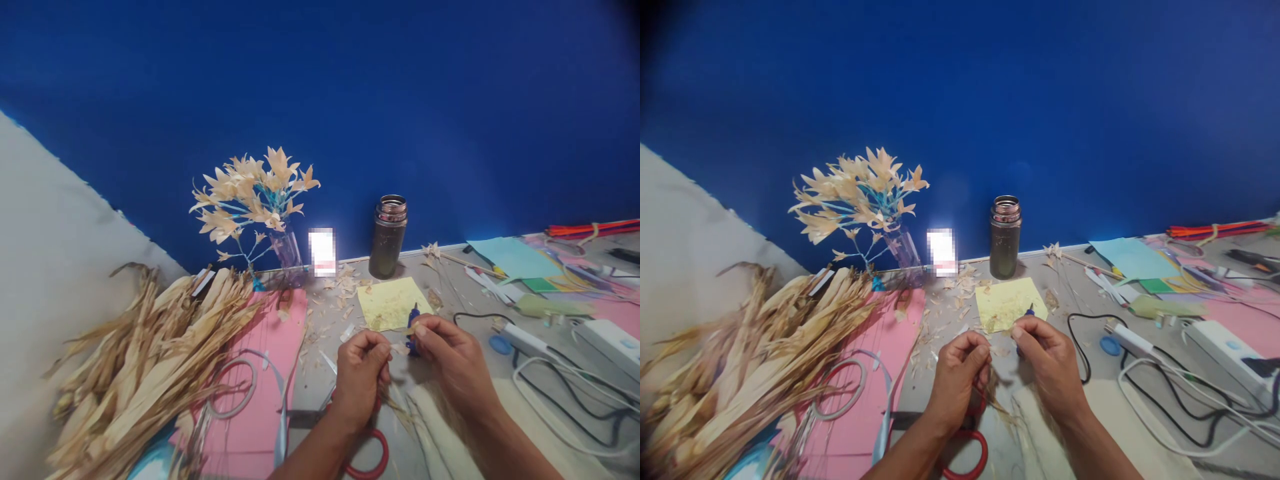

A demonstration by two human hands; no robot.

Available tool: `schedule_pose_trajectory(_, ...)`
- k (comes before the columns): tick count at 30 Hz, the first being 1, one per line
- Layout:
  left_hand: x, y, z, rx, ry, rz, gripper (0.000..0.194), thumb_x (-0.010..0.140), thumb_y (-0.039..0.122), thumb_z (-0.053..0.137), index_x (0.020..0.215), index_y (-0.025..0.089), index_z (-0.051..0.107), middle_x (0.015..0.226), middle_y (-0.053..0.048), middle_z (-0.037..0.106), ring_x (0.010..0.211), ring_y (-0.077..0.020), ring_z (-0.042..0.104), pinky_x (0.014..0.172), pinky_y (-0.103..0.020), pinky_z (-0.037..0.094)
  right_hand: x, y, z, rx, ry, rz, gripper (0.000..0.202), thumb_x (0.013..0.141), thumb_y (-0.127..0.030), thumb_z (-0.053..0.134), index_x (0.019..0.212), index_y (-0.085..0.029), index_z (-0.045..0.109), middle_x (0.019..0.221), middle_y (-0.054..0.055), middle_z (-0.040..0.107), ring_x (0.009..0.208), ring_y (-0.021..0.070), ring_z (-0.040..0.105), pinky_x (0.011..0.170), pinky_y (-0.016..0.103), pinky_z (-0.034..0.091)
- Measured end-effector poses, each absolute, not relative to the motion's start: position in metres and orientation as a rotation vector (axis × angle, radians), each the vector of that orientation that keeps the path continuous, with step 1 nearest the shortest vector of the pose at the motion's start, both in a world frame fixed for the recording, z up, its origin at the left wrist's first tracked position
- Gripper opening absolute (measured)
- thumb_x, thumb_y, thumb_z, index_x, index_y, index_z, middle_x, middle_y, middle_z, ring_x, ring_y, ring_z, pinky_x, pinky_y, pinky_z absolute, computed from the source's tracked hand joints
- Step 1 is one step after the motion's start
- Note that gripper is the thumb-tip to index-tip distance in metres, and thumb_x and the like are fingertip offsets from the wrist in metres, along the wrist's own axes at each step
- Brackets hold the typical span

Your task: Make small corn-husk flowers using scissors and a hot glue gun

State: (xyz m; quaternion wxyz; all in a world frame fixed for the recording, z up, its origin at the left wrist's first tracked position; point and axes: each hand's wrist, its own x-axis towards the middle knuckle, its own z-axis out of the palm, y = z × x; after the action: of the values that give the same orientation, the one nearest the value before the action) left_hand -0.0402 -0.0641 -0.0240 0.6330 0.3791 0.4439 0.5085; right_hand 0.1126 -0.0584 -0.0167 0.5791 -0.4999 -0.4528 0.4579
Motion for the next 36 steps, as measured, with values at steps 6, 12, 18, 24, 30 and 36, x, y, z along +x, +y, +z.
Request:
schedule_pose_trajectory(6,-0.039,-0.065,-0.021,0.766,0.933,1.14,0.033,0.07,0.042,0.079,0.067,0.015,0.062,0.051,0.003,0.055,0.039,-0.0053,0.042,0.04,-0.018,0.032,0.111,-0.059,-0.014,-1.063,-1.261,1.051,0.019,0.083,-0.036,0.071,0.072,-0.02,0.069,0.077,0.001,0.064,0.071,0.0163,0.057,0.065,0.025,0.046)
schedule_pose_trajectory(12,-0.039,-0.063,-0.023,0.685,0.887,1.154,0.036,0.068,0.044,0.082,0.071,0.014,0.063,0.052,0.003,0.058,0.038,-0.005,0.043,0.037,-0.016,0.032,0.111,-0.06,-0.014,-1.071,-1.338,1.01,0.019,0.084,-0.036,0.07,0.074,-0.021,0.071,0.078,0.002,0.067,0.073,0.0174,0.06,0.066,0.025,0.048)
schedule_pose_trajectory(18,-0.038,-0.063,-0.022,0.628,0.899,1.195,0.035,0.064,0.042,0.085,0.071,0.013,0.066,0.057,0.0,0.062,0.041,-0.0063,0.05,0.037,-0.016,0.035,0.112,-0.061,-0.014,-1.19,-1.369,1.022,0.025,0.084,-0.042,0.069,0.075,-0.019,0.072,0.062,0.0,0.062,0.056,0.0144,0.053,0.054,0.024,0.044)
schedule_pose_trajectory(24,-0.037,-0.062,-0.021,0.529,0.819,1.218,0.03,0.063,0.034,0.086,0.071,0.012,0.067,0.055,0.001,0.062,0.041,-0.0059,0.05,0.038,-0.016,0.036,0.109,-0.062,-0.011,-1.2,-1.399,1.019,0.029,0.085,-0.046,0.067,0.075,-0.019,0.071,0.066,0.002,0.067,0.061,0.0173,0.058,0.057,0.026,0.046)
schedule_pose_trajectory(30,-0.037,-0.063,-0.021,0.435,0.722,1.184,0.03,0.064,0.029,0.086,0.083,0.013,0.069,0.056,0.002,0.063,0.042,-0.0067,0.051,0.04,-0.016,0.039,0.109,-0.062,-0.011,-1.176,-1.42,1.014,0.025,0.086,-0.043,0.067,0.076,-0.02,0.071,0.071,0.002,0.07,0.066,0.0179,0.063,0.063,0.025,0.049)
schedule_pose_trajectory(36,-0.04,-0.063,-0.021,0.454,0.709,1.176,0.03,0.063,0.027,0.087,0.084,0.012,0.071,0.054,0.002,0.062,0.044,-0.0063,0.053,0.046,-0.016,0.042,0.106,-0.065,-0.006,-1.159,-1.477,0.932,0.022,0.087,-0.039,0.066,0.076,-0.021,0.072,0.073,0.003,0.071,0.066,0.018,0.064,0.063,0.024,0.051)
